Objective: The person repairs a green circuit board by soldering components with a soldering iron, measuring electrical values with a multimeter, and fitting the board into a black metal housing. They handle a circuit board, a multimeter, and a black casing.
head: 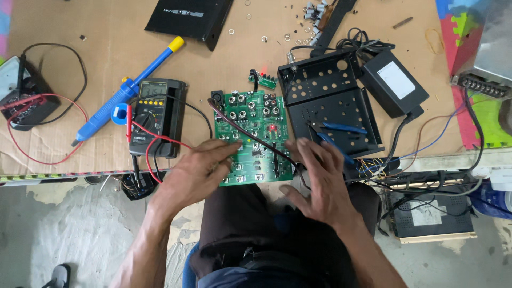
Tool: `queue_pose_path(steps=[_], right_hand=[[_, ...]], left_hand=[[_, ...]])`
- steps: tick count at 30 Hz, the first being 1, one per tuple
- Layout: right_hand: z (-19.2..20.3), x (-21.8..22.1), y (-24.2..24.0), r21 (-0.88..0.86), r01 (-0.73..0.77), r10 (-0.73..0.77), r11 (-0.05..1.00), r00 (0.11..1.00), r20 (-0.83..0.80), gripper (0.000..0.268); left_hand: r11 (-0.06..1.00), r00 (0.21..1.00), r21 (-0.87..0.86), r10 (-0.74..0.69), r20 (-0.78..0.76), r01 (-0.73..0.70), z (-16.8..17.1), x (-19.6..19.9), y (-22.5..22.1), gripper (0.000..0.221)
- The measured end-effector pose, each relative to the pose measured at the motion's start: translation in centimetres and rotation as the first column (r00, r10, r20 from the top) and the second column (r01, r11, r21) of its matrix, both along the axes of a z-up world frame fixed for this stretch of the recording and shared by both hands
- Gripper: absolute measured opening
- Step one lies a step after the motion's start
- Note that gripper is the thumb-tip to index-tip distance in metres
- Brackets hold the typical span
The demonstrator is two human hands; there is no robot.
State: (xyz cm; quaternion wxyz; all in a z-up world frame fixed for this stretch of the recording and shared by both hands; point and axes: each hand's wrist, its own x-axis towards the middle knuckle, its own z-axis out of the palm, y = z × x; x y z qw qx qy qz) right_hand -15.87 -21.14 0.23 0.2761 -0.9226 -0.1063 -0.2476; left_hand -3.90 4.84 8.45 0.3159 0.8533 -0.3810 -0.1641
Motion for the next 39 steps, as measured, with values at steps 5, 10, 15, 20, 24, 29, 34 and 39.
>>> queue_pose_path(steps=[5, 10, 15, 20, 24, 29, 34, 39], right_hand=[[1.2, 7.0, -0.6, -0.189, -0.236, 0.217, 0.953, 0.969, -0.119, 0.093], [1.2, 9.8, -1.7, -0.213, -0.353, 0.318, 0.911, 0.93, -0.184, 0.089], [1.9, 11.0, -1.9, -0.25, -0.442, 0.404, 0.862, 0.895, -0.187, 0.082], [2.0, 11.3, -2.2, -0.358, -0.467, 0.417, 0.808, 0.884, -0.211, 0.082], [2.5, 11.6, -2.5, -0.36, -0.48, 0.437, 0.8, 0.877, -0.199, 0.084], [2.4, 12.1, -2.7, -0.36, -0.5, 0.459, 0.788, 0.866, -0.198, 0.082], [1.8, 12.7, -3.1, -0.299, -0.527, 0.484, 0.796, 0.85, -0.21, 0.084], [1.8, 13.1, -3.2, -0.208, -0.539, 0.506, 0.816, 0.84, -0.194, 0.087]], left_hand=[[0.773, 0.765, -0.395, 0.605, 0.222, -0.497, -7.4, -0.2, 2.9, 0.021], [0.792, 0.666, -0.307, 0.61, 0.43, -0.528, -9.0, -0.5, 1.3, 0.029], [0.822, 0.644, -0.199, 0.547, 0.534, -0.533, -11.1, -0.5, 0.9, 0.034], [0.817, 0.519, -0.277, 0.545, 0.659, -0.507, -12.4, -0.1, 0.7, 0.033], [0.806, 0.503, -0.314, 0.567, 0.652, -0.502, -12.2, 0.4, 0.7, 0.03], [0.786, 0.568, -0.386, 0.617, 0.545, -0.483, -11.9, 2.0, 0.2, 0.02], [0.787, 0.586, -0.392, 0.617, 0.525, -0.477, -11.7, 2.4, 0.1, 0.016], [0.794, 0.595, -0.358, 0.606, 0.528, -0.491, -11.4, 2.2, -0.1, 0.017]])
